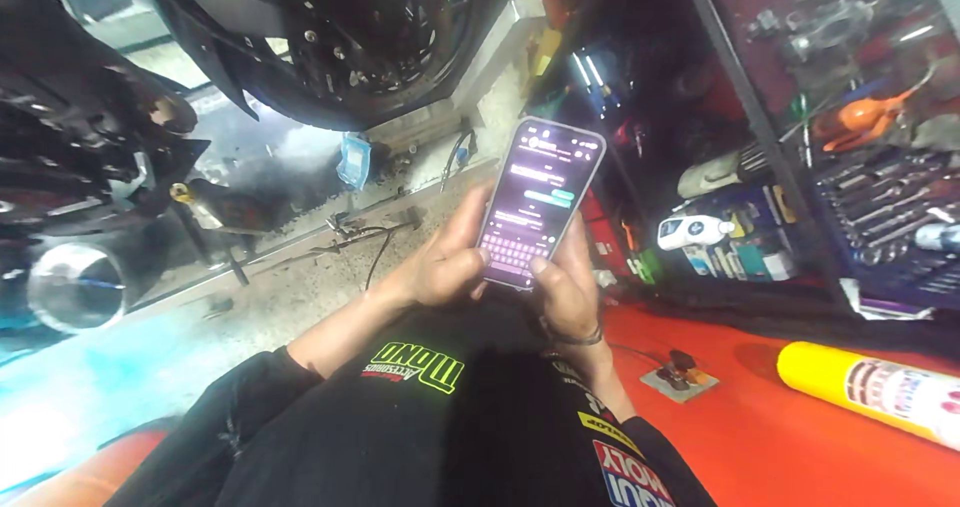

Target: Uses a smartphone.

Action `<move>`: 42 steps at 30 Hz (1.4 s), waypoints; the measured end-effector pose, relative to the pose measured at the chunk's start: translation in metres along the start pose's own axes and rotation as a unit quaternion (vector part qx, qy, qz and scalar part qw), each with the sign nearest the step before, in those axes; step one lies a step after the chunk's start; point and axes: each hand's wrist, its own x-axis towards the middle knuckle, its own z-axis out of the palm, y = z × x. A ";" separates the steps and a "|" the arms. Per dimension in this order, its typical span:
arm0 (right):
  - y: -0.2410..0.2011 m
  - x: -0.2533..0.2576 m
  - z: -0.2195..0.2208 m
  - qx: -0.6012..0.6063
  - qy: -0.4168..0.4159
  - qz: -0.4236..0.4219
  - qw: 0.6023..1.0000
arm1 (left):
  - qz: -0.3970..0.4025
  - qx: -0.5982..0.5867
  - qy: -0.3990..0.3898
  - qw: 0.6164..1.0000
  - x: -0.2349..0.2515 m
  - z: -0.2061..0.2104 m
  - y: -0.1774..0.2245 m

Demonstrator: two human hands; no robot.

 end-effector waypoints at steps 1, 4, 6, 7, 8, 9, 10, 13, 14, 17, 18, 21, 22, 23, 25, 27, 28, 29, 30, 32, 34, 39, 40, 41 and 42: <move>0.001 0.000 0.000 0.005 -0.004 -0.003 1.000 | -0.001 0.002 0.001 1.000 0.000 0.000 0.000; 0.002 0.000 0.000 0.034 -0.020 -0.014 0.999 | -0.005 0.005 0.009 1.000 -0.001 0.001 0.000; 0.001 0.000 0.001 0.043 -0.029 -0.021 0.998 | -0.008 0.003 0.010 1.000 -0.001 0.000 -0.001; 0.001 -0.001 0.001 0.046 -0.031 -0.024 0.998 | -0.009 -0.003 0.011 1.000 -0.002 0.000 -0.002; 0.001 -0.001 0.001 0.046 -0.032 -0.025 0.998 | -0.011 -0.009 0.011 1.000 -0.002 0.000 -0.002; 0.001 -0.001 0.000 0.046 -0.034 -0.025 0.998 | -0.010 -0.013 0.011 1.000 -0.001 0.000 -0.002; 0.001 -0.001 -0.001 0.044 -0.037 -0.024 0.998 | -0.009 -0.017 0.010 1.000 -0.001 0.000 -0.002; 0.004 -0.001 -0.003 0.052 -0.035 -0.016 0.998 | -0.003 -0.019 0.006 1.000 0.000 0.000 -0.002; 0.004 -0.001 -0.004 0.053 -0.032 -0.014 0.998 | -0.002 -0.018 0.004 1.000 0.001 0.000 -0.003; 0.004 -0.002 -0.005 0.048 -0.029 -0.009 0.998 | -0.002 -0.019 0.001 1.000 0.001 -0.001 -0.004; 0.004 -0.002 -0.005 0.049 -0.030 -0.009 0.998 | -0.002 -0.022 0.000 1.000 0.002 -0.001 -0.004; 0.005 -0.001 -0.005 0.049 -0.032 -0.016 0.998 | -0.004 -0.027 -0.004 1.000 0.002 -0.002 -0.004; 0.005 0.000 -0.004 0.052 -0.031 -0.019 0.998 | -0.005 -0.029 -0.005 1.000 0.002 -0.003 -0.004; 0.005 0.000 -0.003 0.056 -0.029 -0.021 0.998 | -0.005 -0.030 -0.005 1.000 0.002 -0.003 -0.004; 0.004 0.000 -0.002 0.059 -0.021 -0.021 0.998 | -0.004 -0.029 -0.005 1.000 0.003 -0.002 -0.005; 0.004 0.001 -0.002 0.054 -0.018 -0.020 0.998 | -0.002 -0.025 -0.003 1.000 0.004 -0.002 -0.005; 0.005 0.000 -0.002 0.052 -0.018 -0.018 0.998 | -0.003 -0.025 -0.003 1.000 0.004 -0.003 -0.005; 0.005 0.000 -0.003 0.050 -0.018 -0.017 0.998 | -0.003 -0.024 -0.004 1.000 0.005 -0.003 -0.005; 0.005 0.000 -0.003 0.051 -0.018 -0.013 0.998 | -0.004 -0.023 -0.004 1.000 0.005 -0.004 -0.005; 0.006 -0.002 -0.005 0.059 -0.017 -0.007 0.998 | -0.007 -0.024 -0.004 1.000 0.006 -0.004 -0.005; 0.007 -0.002 -0.006 0.061 -0.018 -0.007 0.998 | -0.009 -0.025 -0.005 1.000 0.006 -0.004 -0.005; 0.007 -0.001 -0.007 0.042 -0.010 -0.004 0.999 | -0.017 -0.015 -0.005 1.000 0.005 -0.004 -0.005; 0.008 -0.001 -0.007 0.043 -0.010 -0.006 0.999 | -0.015 -0.016 -0.007 1.000 0.005 -0.004 -0.005; 0.008 -0.001 -0.008 0.041 -0.009 -0.007 0.999 | -0.011 -0.016 -0.010 1.000 0.005 -0.005 -0.006; 0.008 -0.001 -0.008 0.034 -0.007 -0.008 0.999 | -0.007 -0.012 -0.014 1.000 0.006 -0.005 -0.006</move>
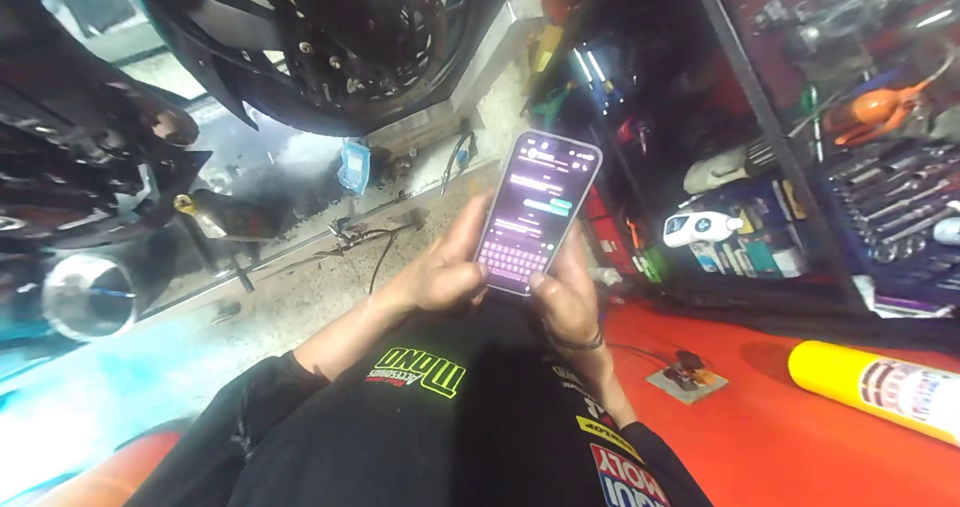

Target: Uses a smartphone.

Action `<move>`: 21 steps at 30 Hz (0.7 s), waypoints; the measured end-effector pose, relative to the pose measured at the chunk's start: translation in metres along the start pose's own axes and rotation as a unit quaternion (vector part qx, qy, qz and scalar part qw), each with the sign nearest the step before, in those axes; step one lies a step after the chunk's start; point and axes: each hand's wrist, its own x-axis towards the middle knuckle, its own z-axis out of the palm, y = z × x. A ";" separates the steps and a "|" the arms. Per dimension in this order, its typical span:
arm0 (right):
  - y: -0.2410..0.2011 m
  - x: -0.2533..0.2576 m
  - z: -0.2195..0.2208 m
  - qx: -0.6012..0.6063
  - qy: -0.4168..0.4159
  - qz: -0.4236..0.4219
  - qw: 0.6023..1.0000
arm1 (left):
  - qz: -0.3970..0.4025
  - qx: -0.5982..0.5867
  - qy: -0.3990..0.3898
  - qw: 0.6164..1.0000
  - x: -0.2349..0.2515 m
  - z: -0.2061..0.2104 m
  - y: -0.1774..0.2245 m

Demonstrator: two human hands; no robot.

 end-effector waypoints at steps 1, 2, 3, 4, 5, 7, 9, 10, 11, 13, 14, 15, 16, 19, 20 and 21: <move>0.000 -0.001 0.000 -0.007 0.002 -0.001 1.000 | 0.008 0.015 -0.005 1.000 0.000 -0.001 -0.001; 0.000 -0.001 0.000 -0.012 0.003 -0.002 1.000 | 0.018 0.032 -0.011 0.999 0.001 -0.002 -0.001; 0.000 -0.001 0.000 -0.012 0.004 -0.003 1.000 | 0.028 0.048 -0.018 0.998 0.001 -0.003 -0.001; 0.001 -0.001 0.000 -0.010 0.005 -0.005 1.000 | 0.037 0.057 -0.022 0.997 0.002 -0.004 -0.001; 0.001 -0.001 0.000 -0.008 0.004 -0.006 1.000 | 0.044 0.058 -0.025 0.997 0.003 -0.004 -0.002; 0.000 -0.002 0.000 -0.006 0.004 -0.003 1.000 | 0.046 0.061 -0.028 0.997 0.003 -0.004 -0.002; 0.000 -0.002 0.000 -0.006 0.005 -0.005 1.000 | 0.040 0.062 -0.028 0.997 0.003 -0.004 -0.001; 0.000 -0.002 0.000 -0.008 0.005 -0.007 1.000 | 0.036 0.064 -0.027 0.997 0.003 -0.004 0.000; -0.001 -0.001 0.000 -0.011 0.004 -0.006 1.000 | 0.034 0.066 -0.026 0.997 0.003 -0.003 0.001; -0.002 -0.001 0.000 -0.014 0.004 -0.005 1.000 | 0.031 0.069 -0.024 0.997 0.003 -0.002 0.002; -0.002 -0.001 0.000 -0.015 0.004 -0.005 1.000 | 0.029 0.068 -0.023 0.997 0.002 -0.002 0.002; -0.002 -0.001 0.000 -0.017 0.003 -0.005 1.000 | 0.025 0.065 -0.022 0.997 0.002 -0.002 0.002; -0.002 -0.001 0.000 -0.020 0.002 -0.005 1.000 | 0.023 0.063 -0.020 0.998 0.002 -0.002 0.002; -0.002 -0.001 -0.001 -0.020 0.000 0.000 1.000 | 0.021 0.053 -0.021 0.998 0.000 -0.002 0.000; -0.002 -0.002 -0.001 -0.020 -0.001 0.002 1.000 | 0.019 0.049 -0.021 0.998 0.000 -0.002 -0.001; -0.002 -0.002 0.000 -0.020 -0.001 0.001 1.000 | 0.017 0.045 -0.020 0.999 0.000 -0.002 -0.001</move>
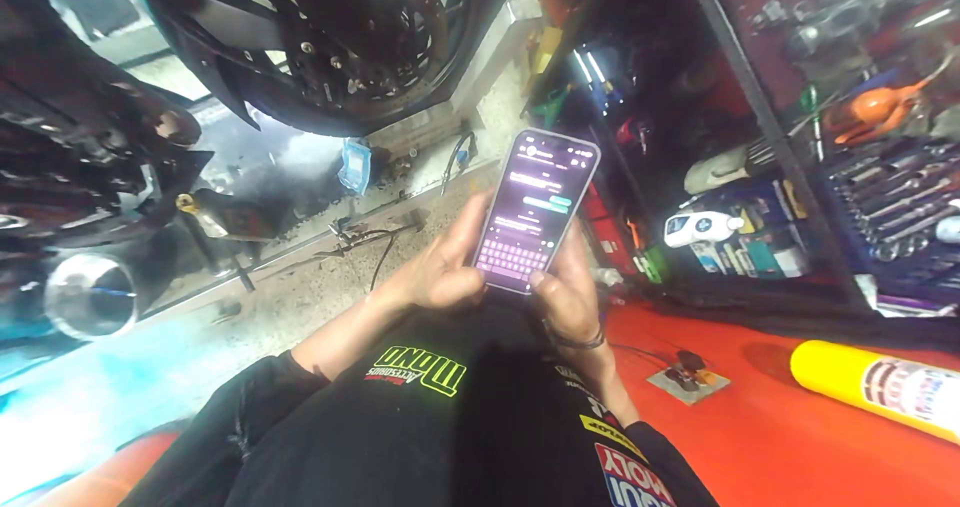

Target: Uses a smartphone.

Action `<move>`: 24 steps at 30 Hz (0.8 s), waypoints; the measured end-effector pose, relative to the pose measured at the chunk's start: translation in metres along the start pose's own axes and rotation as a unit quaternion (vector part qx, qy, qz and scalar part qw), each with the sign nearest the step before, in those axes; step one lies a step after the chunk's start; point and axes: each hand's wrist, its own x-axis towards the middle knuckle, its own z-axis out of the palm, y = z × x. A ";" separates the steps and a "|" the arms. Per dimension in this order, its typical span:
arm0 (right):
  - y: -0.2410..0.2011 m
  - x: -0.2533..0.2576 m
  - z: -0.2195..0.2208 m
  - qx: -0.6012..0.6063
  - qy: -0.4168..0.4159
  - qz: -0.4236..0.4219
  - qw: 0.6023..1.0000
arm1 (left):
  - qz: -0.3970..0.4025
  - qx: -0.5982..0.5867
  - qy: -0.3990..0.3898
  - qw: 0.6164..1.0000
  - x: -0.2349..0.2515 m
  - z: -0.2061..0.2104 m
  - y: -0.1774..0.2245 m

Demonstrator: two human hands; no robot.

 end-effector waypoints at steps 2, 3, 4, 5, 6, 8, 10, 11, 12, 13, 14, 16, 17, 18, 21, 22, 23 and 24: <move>0.000 0.000 0.000 -0.001 0.000 -0.001 1.000 | -0.010 -0.006 0.003 1.000 -0.001 0.001 0.001; -0.001 0.000 0.000 -0.003 0.000 0.000 1.000 | -0.015 -0.007 0.007 1.000 -0.001 0.001 0.001; -0.001 0.000 0.000 -0.003 0.000 0.000 1.000 | -0.020 -0.008 0.009 1.000 -0.001 0.001 0.002; 0.000 0.000 0.000 -0.004 0.001 -0.001 1.000 | -0.023 -0.009 0.010 1.000 -0.001 0.001 0.002; 0.000 0.000 0.000 -0.004 0.001 0.000 1.000 | -0.025 -0.013 0.010 1.000 -0.001 0.002 0.002; 0.000 0.000 -0.001 0.005 0.001 0.001 1.000 | -0.027 -0.021 0.009 0.999 -0.001 0.002 0.003; 0.001 0.001 -0.001 0.023 0.000 0.001 1.000 | -0.029 -0.029 0.013 0.999 0.000 0.002 0.004; 0.001 0.001 0.000 0.028 0.000 0.001 1.000 | -0.029 -0.032 0.015 0.999 0.000 0.003 0.004; 0.002 0.001 -0.001 0.028 -0.002 -0.001 1.000 | -0.027 -0.033 0.016 0.999 0.001 0.002 0.003; 0.002 0.002 -0.001 0.026 -0.003 -0.002 1.000 | -0.027 -0.035 0.015 0.999 0.001 0.002 0.002; 0.002 0.002 -0.001 0.023 -0.006 -0.002 1.000 | -0.028 -0.039 0.013 0.999 0.001 0.001 0.001; 0.003 0.002 -0.001 0.022 -0.008 0.000 1.000 | -0.029 -0.043 0.012 0.999 0.001 0.000 0.002; 0.003 0.003 -0.001 0.026 -0.008 0.001 1.000 | -0.027 -0.043 0.013 0.999 0.001 -0.001 0.002; 0.003 0.004 -0.001 0.035 -0.009 0.001 0.999 | -0.025 -0.043 0.016 0.999 0.002 -0.001 0.001; 0.004 0.006 0.000 0.048 -0.008 0.001 0.999 | -0.031 -0.034 0.028 0.999 0.003 -0.003 0.000; 0.005 0.007 0.001 0.048 -0.003 -0.003 0.999 | -0.033 -0.028 0.033 0.998 0.003 -0.003 -0.001; 0.006 0.008 0.003 0.048 0.007 -0.006 0.999 | -0.038 -0.023 0.039 0.998 0.003 -0.003 -0.001; 0.007 0.009 0.006 0.045 0.021 -0.010 0.999 | -0.044 -0.020 0.047 0.998 0.003 -0.003 -0.002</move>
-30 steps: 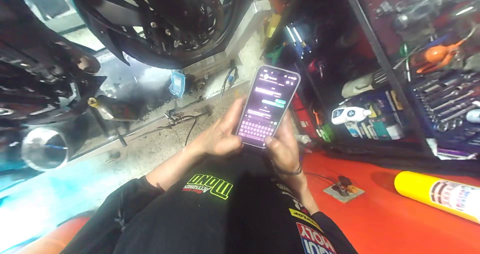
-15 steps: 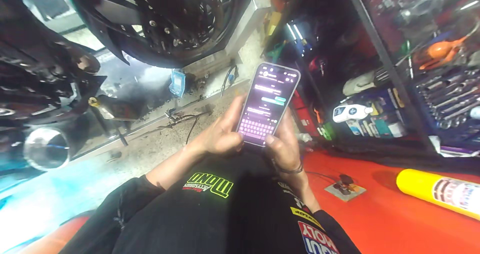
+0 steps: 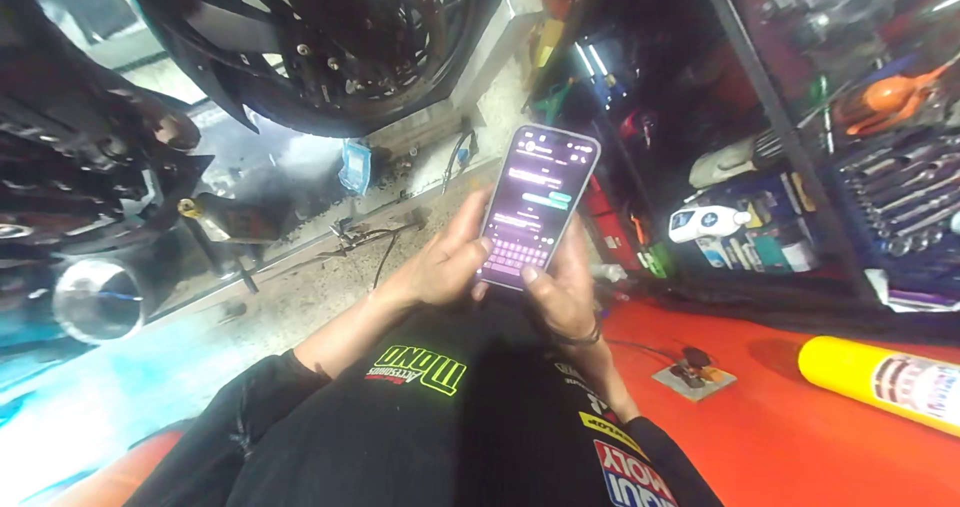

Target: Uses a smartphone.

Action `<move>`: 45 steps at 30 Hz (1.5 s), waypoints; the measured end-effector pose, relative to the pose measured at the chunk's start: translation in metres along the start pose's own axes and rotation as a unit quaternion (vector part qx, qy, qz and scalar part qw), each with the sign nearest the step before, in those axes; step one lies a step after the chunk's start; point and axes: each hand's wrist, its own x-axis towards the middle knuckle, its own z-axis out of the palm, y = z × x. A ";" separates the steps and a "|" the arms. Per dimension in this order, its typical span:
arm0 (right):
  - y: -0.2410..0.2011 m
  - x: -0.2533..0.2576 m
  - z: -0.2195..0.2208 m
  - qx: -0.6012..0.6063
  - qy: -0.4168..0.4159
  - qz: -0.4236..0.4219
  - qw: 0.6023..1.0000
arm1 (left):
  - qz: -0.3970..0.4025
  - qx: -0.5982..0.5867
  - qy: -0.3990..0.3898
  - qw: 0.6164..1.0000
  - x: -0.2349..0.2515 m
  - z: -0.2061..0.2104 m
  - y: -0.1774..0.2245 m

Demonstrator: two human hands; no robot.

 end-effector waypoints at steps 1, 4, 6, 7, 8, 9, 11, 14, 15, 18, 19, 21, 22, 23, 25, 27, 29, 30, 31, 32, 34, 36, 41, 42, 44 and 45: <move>0.002 0.001 0.003 -0.003 0.017 -0.005 1.000 | -0.003 0.005 0.005 1.000 0.001 0.000 0.000; 0.006 0.004 0.010 -0.016 0.070 -0.015 0.997 | 0.003 0.026 -0.003 1.000 0.002 -0.001 0.000; 0.008 0.007 0.013 -0.027 0.098 -0.021 0.995 | 0.021 0.046 -0.015 0.999 0.002 -0.002 -0.001; 0.009 0.008 0.014 -0.031 0.110 -0.025 0.993 | 0.031 0.060 -0.019 0.998 0.002 -0.002 -0.002; 0.010 0.009 0.015 -0.039 0.123 -0.030 0.991 | 0.039 0.076 -0.023 0.996 0.002 -0.002 -0.003; 0.011 0.010 0.016 -0.051 0.136 -0.032 0.989 | 0.043 0.090 -0.025 0.995 0.001 -0.002 -0.003; 0.011 0.010 0.017 -0.058 0.142 -0.033 0.988 | 0.039 0.100 -0.026 0.994 0.001 -0.003 -0.003; 0.010 0.007 0.010 -0.019 0.079 -0.023 0.996 | 0.023 0.045 -0.022 0.998 0.001 -0.004 -0.002; 0.010 0.006 0.007 0.002 0.049 -0.018 0.999 | 0.020 0.020 -0.020 0.999 0.001 -0.005 -0.002; 0.005 0.004 0.003 0.004 0.013 0.010 1.000 | 0.012 -0.012 -0.020 1.000 0.001 -0.006 0.000; 0.004 0.004 0.003 -0.005 0.015 0.016 1.000 | 0.013 -0.010 -0.021 1.000 0.001 -0.007 -0.001; 0.005 0.004 0.002 -0.008 0.011 0.014 1.000 | 0.015 -0.011 -0.021 1.000 0.001 -0.006 -0.001; 0.006 0.004 0.001 -0.003 0.008 0.009 1.000 | 0.016 -0.011 -0.021 1.000 0.001 -0.006 0.000; 0.007 0.004 0.000 -0.001 0.008 0.003 1.000 | 0.018 -0.011 -0.022 1.000 0.001 -0.005 0.000; 0.007 0.004 0.000 -0.011 0.022 -0.005 1.000 | 0.020 0.000 -0.023 1.000 0.001 -0.003 0.000; 0.009 0.004 0.002 -0.029 0.043 -0.011 0.999 | 0.027 0.020 -0.026 0.999 0.001 -0.002 0.000; 0.009 0.004 0.003 -0.041 0.061 -0.014 0.997 | 0.030 0.041 -0.024 0.998 0.001 -0.001 -0.001; 0.009 0.004 0.004 -0.045 0.073 -0.016 0.996 | 0.030 0.051 -0.024 0.998 0.001 0.000 -0.001; 0.009 0.004 0.006 -0.050 0.086 -0.019 0.995 | 0.030 0.062 -0.024 0.997 0.001 0.001 -0.001; 0.009 0.004 0.007 -0.051 0.096 -0.021 0.994 | 0.030 0.072 -0.025 0.997 0.001 0.001 -0.002; 0.008 0.003 0.006 -0.046 0.087 -0.023 0.995 | 0.029 0.073 -0.023 0.997 0.001 0.001 -0.003; 0.007 -0.001 0.002 -0.016 0.044 -0.013 0.999 | 0.025 0.044 -0.018 0.999 0.001 0.002 -0.002; -0.001 -0.005 -0.001 -0.041 0.013 0.010 0.999 | 0.024 0.011 -0.029 0.999 -0.002 0.003 0.001; -0.001 -0.006 -0.001 -0.044 0.010 0.009 0.999 | 0.028 0.011 -0.031 0.999 -0.002 0.004 0.001; -0.001 -0.008 -0.004 -0.037 -0.004 0.001 0.999 | 0.034 0.013 -0.033 0.999 -0.001 0.005 0.001; -0.001 -0.009 -0.005 -0.033 -0.009 -0.004 0.999 | 0.035 0.015 -0.034 0.999 -0.001 0.006 0.001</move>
